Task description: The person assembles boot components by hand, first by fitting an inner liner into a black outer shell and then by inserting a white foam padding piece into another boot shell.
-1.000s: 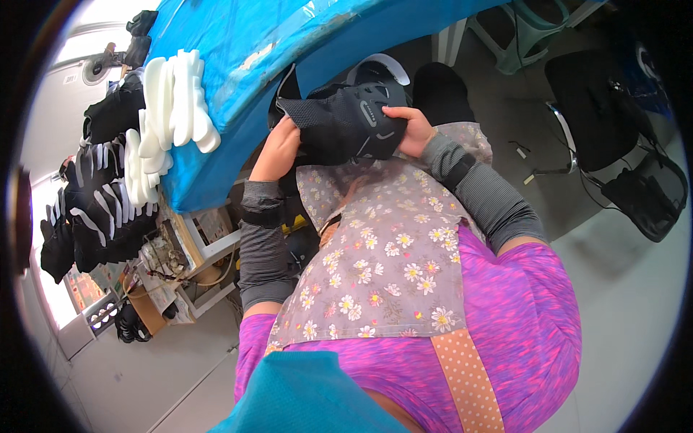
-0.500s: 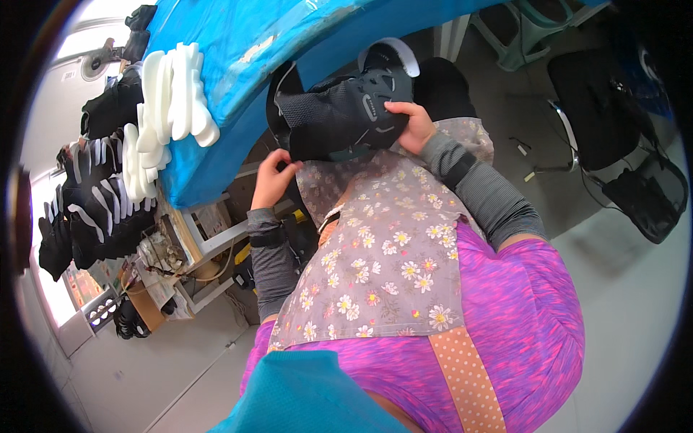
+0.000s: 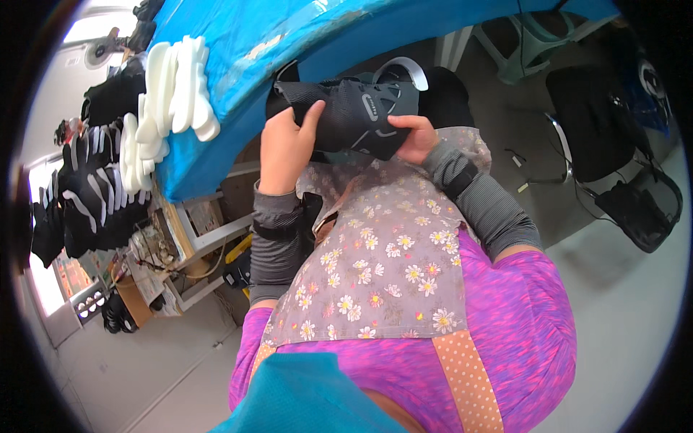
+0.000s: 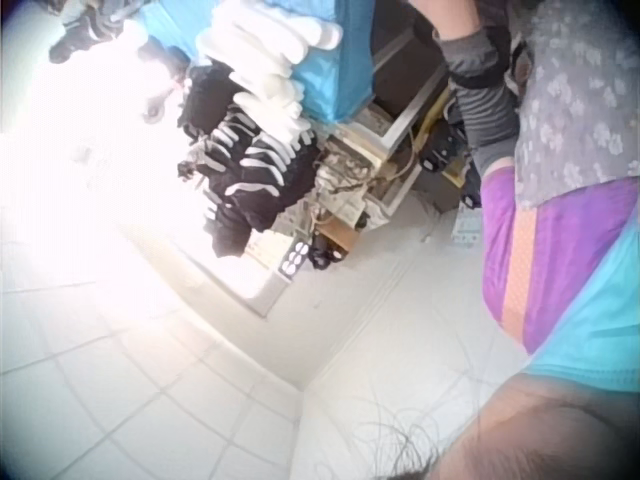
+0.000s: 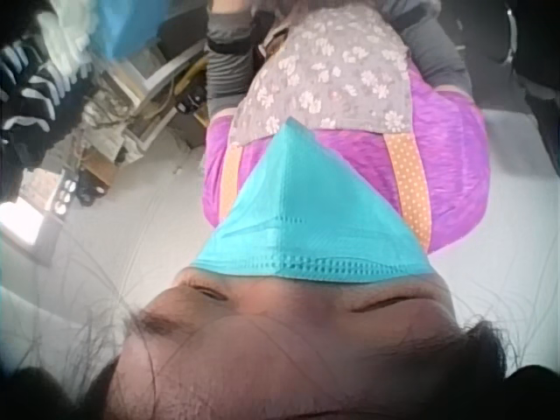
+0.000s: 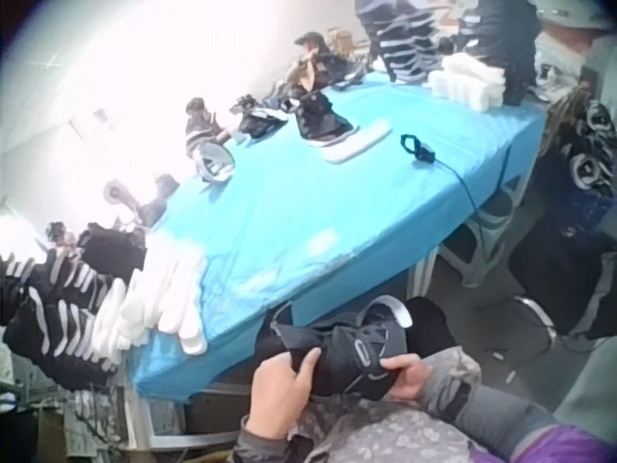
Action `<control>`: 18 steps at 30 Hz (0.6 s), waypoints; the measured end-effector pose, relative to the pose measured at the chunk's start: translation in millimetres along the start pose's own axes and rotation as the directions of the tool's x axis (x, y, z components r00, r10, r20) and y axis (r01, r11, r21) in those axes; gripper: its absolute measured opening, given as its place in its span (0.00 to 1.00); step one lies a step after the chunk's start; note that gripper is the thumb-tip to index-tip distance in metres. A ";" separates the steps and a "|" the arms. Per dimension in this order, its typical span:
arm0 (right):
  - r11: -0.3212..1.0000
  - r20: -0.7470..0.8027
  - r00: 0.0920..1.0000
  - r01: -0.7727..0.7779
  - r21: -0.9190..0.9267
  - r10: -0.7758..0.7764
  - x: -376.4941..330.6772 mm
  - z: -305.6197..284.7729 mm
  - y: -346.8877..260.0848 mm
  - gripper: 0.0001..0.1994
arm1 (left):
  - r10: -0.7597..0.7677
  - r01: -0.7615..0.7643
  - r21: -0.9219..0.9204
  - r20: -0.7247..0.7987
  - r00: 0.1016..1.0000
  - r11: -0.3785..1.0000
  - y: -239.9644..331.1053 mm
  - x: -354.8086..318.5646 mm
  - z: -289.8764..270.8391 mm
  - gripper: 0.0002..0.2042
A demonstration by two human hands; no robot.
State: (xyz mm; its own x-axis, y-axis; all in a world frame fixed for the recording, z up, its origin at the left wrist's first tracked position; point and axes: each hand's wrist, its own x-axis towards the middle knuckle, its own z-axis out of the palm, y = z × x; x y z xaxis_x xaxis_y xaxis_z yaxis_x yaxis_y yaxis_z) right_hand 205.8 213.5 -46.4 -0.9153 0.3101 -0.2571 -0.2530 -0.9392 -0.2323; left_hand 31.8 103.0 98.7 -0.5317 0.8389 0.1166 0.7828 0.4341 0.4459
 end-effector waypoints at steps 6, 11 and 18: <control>0.974 0.063 0.997 0.025 0.226 -0.040 4.1 2.2 -11.4 0.25 | 0.172 -0.137 0.254 -0.122 0.977 0.957 32.6 33.2 7.2 0.21; 0.949 -0.033 0.999 0.011 0.317 0.000 18.0 -7.2 -5.1 0.22 | 0.192 -0.157 0.321 -0.082 0.978 0.934 6.6 68.1 54.5 0.23; 0.934 -0.056 0.998 0.022 0.358 -0.003 15.8 -5.9 1.0 0.20 | 0.145 -0.178 0.290 0.132 0.981 0.940 2.2 95.9 63.1 0.24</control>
State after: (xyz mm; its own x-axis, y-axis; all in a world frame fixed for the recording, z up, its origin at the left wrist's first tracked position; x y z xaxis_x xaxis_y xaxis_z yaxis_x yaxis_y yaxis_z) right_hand 192.9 218.3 -56.3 -0.8957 0.3203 -0.3085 -0.3687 -0.9227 0.1128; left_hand 2.9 205.1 54.8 -0.3650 0.9290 0.0615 0.9245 0.3539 0.1416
